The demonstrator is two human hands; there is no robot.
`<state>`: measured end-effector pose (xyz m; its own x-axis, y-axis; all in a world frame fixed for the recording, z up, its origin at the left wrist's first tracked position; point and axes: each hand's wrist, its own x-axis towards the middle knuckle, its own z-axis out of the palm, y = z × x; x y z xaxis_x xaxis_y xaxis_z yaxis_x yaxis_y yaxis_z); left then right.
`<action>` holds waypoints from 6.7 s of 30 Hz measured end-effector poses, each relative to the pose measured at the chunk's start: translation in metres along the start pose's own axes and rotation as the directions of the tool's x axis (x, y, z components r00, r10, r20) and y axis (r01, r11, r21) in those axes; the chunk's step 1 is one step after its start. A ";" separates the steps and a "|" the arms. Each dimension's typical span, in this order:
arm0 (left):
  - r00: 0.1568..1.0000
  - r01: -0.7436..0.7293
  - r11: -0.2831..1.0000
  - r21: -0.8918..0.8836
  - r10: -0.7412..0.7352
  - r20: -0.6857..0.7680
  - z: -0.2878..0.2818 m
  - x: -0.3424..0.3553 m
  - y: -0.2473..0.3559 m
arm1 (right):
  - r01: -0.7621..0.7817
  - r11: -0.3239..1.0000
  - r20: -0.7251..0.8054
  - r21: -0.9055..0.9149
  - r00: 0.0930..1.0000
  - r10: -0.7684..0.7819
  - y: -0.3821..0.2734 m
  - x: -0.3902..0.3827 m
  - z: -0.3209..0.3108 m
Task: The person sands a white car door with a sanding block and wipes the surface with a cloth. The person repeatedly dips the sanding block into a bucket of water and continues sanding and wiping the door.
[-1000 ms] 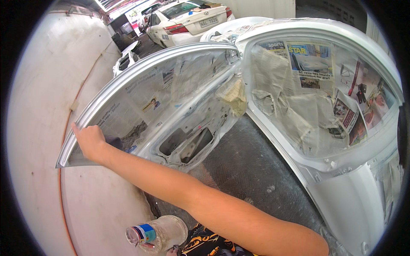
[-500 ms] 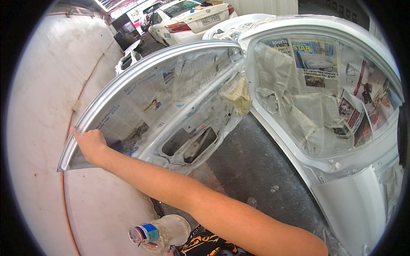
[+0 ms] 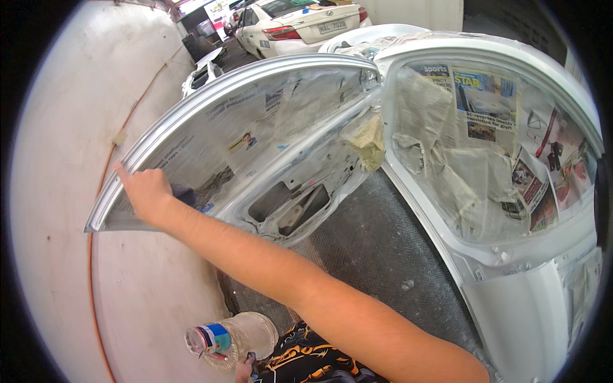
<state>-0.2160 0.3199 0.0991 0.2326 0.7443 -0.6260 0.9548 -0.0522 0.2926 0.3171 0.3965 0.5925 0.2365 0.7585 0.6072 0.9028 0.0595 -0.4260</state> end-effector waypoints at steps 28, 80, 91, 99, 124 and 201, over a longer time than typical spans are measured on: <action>0.989 -0.093 0.953 -0.289 0.055 -0.135 0.014 -0.006 0.002 | -0.132 0.978 -0.092 -0.161 0.989 0.118 -0.012 -0.022 -0.030; -0.144 -0.967 0.189 0.171 0.148 -0.978 -0.453 0.023 0.298 | -0.237 0.957 -0.087 0.169 0.963 0.254 -0.074 -0.045 -0.061; -0.572 -0.809 -0.136 0.572 -0.044 -0.819 -0.527 -0.114 0.477 | -0.239 0.965 -0.015 0.104 0.970 0.242 -0.078 -0.044 -0.071; -0.484 -0.855 -0.209 0.476 -0.013 -0.875 -0.521 -0.109 0.486 | -0.178 0.980 -0.173 -0.084 0.971 0.162 -0.105 -0.052 -0.060; -0.445 -0.850 -0.337 0.405 0.048 -0.894 -0.512 -0.112 0.489 | -0.005 0.932 -0.203 0.363 0.976 0.084 -0.200 -0.087 0.118; -0.531 -0.816 -0.316 0.484 0.075 -0.844 -0.512 -0.109 0.487 | 0.002 0.981 -0.393 -0.192 0.916 -0.079 -0.184 -0.086 0.101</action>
<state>0.1284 0.5544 0.6804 -0.2078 0.1633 0.9644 -0.4019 -0.9131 0.0680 0.0940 0.3858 0.5510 0.2866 0.4356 0.8533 0.9555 -0.0644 -0.2880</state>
